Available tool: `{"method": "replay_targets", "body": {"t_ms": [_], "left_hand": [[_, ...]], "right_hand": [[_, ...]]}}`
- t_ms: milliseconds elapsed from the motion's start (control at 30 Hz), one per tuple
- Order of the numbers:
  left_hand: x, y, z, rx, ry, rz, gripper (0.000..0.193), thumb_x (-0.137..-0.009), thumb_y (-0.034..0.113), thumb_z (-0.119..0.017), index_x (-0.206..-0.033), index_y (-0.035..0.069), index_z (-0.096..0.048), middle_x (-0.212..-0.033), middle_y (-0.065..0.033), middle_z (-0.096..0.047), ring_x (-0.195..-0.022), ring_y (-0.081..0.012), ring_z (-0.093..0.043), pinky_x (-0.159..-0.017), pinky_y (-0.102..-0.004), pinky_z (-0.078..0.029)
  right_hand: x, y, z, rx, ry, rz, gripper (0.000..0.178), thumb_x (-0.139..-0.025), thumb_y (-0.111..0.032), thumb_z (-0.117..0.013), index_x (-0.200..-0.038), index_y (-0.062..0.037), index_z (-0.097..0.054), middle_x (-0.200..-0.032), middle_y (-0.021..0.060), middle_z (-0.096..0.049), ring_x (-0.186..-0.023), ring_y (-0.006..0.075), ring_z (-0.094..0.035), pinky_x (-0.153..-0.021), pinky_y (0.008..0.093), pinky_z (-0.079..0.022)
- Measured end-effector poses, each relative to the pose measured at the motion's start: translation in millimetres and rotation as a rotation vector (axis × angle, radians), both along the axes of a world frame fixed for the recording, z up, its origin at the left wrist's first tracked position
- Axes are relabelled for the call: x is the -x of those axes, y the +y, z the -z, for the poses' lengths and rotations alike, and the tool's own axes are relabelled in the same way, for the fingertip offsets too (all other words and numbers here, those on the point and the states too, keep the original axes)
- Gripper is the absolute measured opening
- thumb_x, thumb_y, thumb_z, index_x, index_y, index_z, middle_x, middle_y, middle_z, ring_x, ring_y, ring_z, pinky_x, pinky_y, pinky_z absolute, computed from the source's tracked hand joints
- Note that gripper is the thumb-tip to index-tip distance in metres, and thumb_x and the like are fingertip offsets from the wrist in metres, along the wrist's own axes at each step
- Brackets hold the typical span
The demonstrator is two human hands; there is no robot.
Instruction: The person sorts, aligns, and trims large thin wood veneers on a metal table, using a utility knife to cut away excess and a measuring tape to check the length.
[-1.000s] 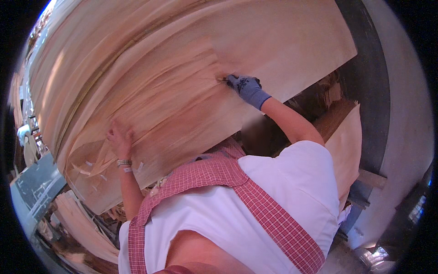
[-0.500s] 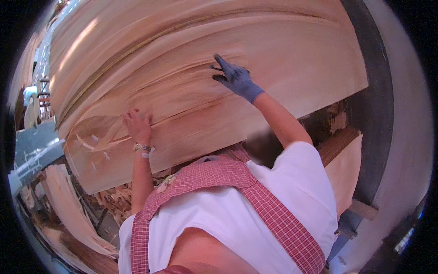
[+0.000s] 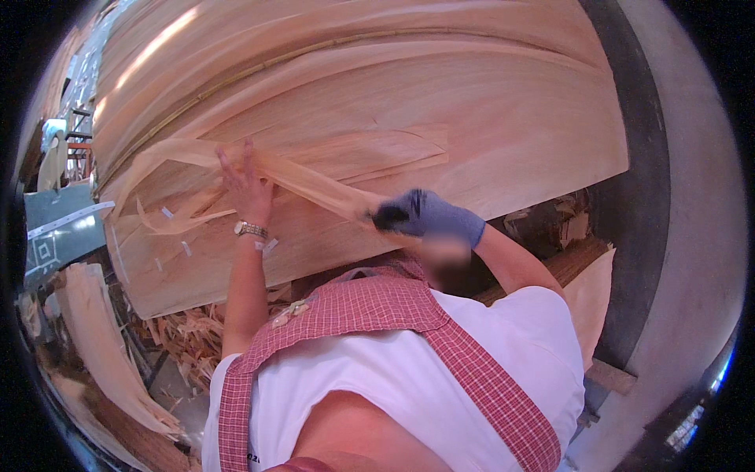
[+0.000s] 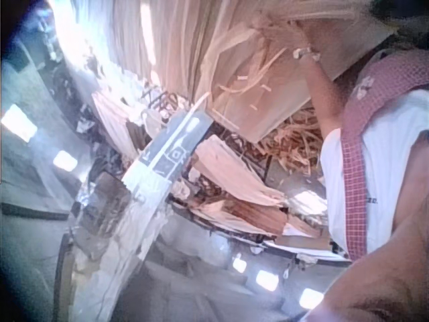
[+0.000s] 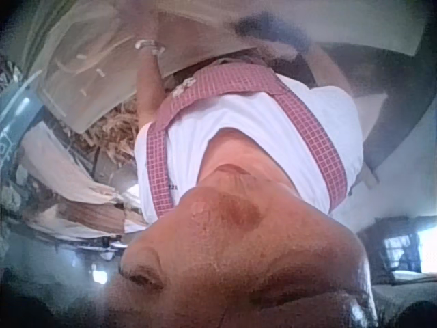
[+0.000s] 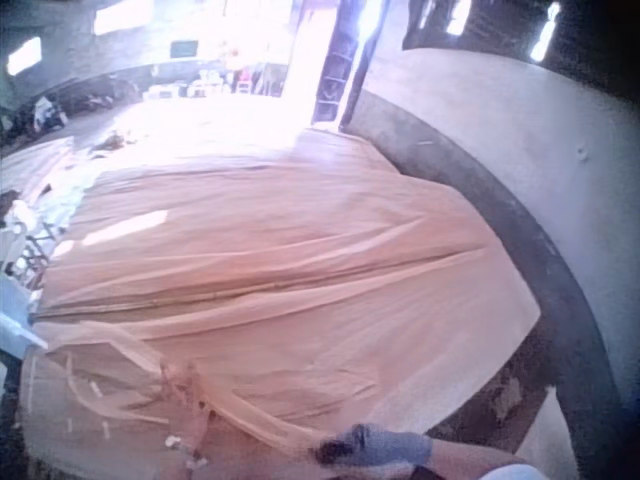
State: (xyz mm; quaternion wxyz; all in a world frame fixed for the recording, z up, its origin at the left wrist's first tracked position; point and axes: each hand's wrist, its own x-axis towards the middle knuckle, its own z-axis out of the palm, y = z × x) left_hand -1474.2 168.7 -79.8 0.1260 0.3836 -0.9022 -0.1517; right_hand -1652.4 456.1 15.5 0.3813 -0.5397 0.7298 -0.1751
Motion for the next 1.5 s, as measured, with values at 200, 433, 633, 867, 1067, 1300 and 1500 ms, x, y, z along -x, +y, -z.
{"method": "replay_targets", "body": {"t_ms": [200, 433, 633, 867, 1067, 1300, 1500], "left_hand": [[6, 0, 7, -0.019, -0.066, 0.081, 0.068, -0.069, 0.018, -0.082, -0.13, 0.014, -0.053, -0.155, -0.024, -0.017, -0.132, -0.0459, -0.036, -0.107, -0.0509, -0.037], [-198, 45, -19, -0.145, -0.051, -0.004, 0.028, -0.08, 0.01, -0.067, -0.104, 0.001, -0.058, -0.142, -0.0245, -0.043, -0.131, -0.0406, -0.04, -0.107, -0.0476, -0.036], [-405, 85, -27, -0.225, -0.692, -0.127, 0.027, -0.078, 0.007, -0.065, -0.104, 0.001, -0.059, -0.123, -0.0224, -0.055, -0.109, -0.0405, -0.053, -0.093, -0.0496, -0.043], [-111, 70, -29, -0.17, -0.2, 0.226, 0.055, -0.08, 0.0, -0.051, -0.135, 0.005, -0.048, -0.138, -0.0207, -0.048, -0.128, -0.0368, -0.045, -0.109, -0.0486, -0.032], [-25, 52, 22, 0.049, -0.259, 0.212, 0.059, -0.09, 0.029, -0.059, -0.144, 0.016, -0.041, -0.15, -0.0104, -0.038, -0.137, -0.0349, -0.036, -0.113, -0.0499, -0.027], [-25, 62, 33, 0.073, -0.349, 0.159, 0.064, -0.088, 0.034, -0.062, -0.146, 0.019, -0.04, -0.152, -0.0091, -0.036, -0.138, -0.0356, -0.034, -0.11, -0.0528, -0.029], [-32, 61, 53, 0.067, -0.338, 0.139, 0.068, -0.088, 0.032, -0.061, -0.149, 0.019, -0.034, -0.156, -0.0085, -0.029, -0.142, -0.0342, -0.028, -0.112, -0.0541, -0.025]], "right_hand": [[57, -74, 106, 0.015, -0.226, 0.547, 0.032, -0.096, -0.037, -0.054, -0.102, -0.0061, -0.061, -0.085, 0.0212, -0.065, -0.082, 0.0401, -0.063, -0.07, 0.049, -0.048], [49, -97, 135, -0.003, 0.366, 0.405, 0.038, -0.097, -0.043, -0.046, -0.099, -0.0073, -0.061, -0.091, 0.0226, -0.067, -0.087, 0.0405, -0.065, -0.075, 0.0513, -0.049], [45, -92, 131, -0.054, 0.361, 0.437, 0.037, -0.098, -0.042, -0.045, -0.103, -0.0073, -0.058, -0.093, 0.0235, -0.067, -0.089, 0.0415, -0.065, -0.076, 0.0525, -0.049], [46, -101, 140, -0.065, 0.338, 0.432, 0.037, -0.097, -0.042, -0.046, -0.105, -0.0069, -0.057, -0.094, 0.0239, -0.067, -0.091, 0.0426, -0.064, -0.078, 0.0519, -0.049], [45, -93, 138, 0.015, 0.258, 0.519, 0.034, -0.096, -0.041, -0.051, -0.105, -0.0094, -0.059, -0.095, 0.0243, -0.066, -0.091, 0.0423, -0.064, -0.076, 0.0511, -0.05], [98, 5, 127, 0.245, 0.468, 0.937, 0.035, -0.087, -0.039, -0.067, -0.109, -0.0118, -0.063, -0.103, 0.0141, -0.063, -0.092, 0.0357, -0.064, -0.079, 0.0442, -0.051], [140, 66, 154, 0.275, 0.537, 0.803, 0.039, -0.08, -0.041, -0.074, -0.109, -0.0167, -0.066, -0.104, 0.0114, -0.061, -0.098, 0.0309, -0.061, -0.08, 0.0418, -0.051]]}}
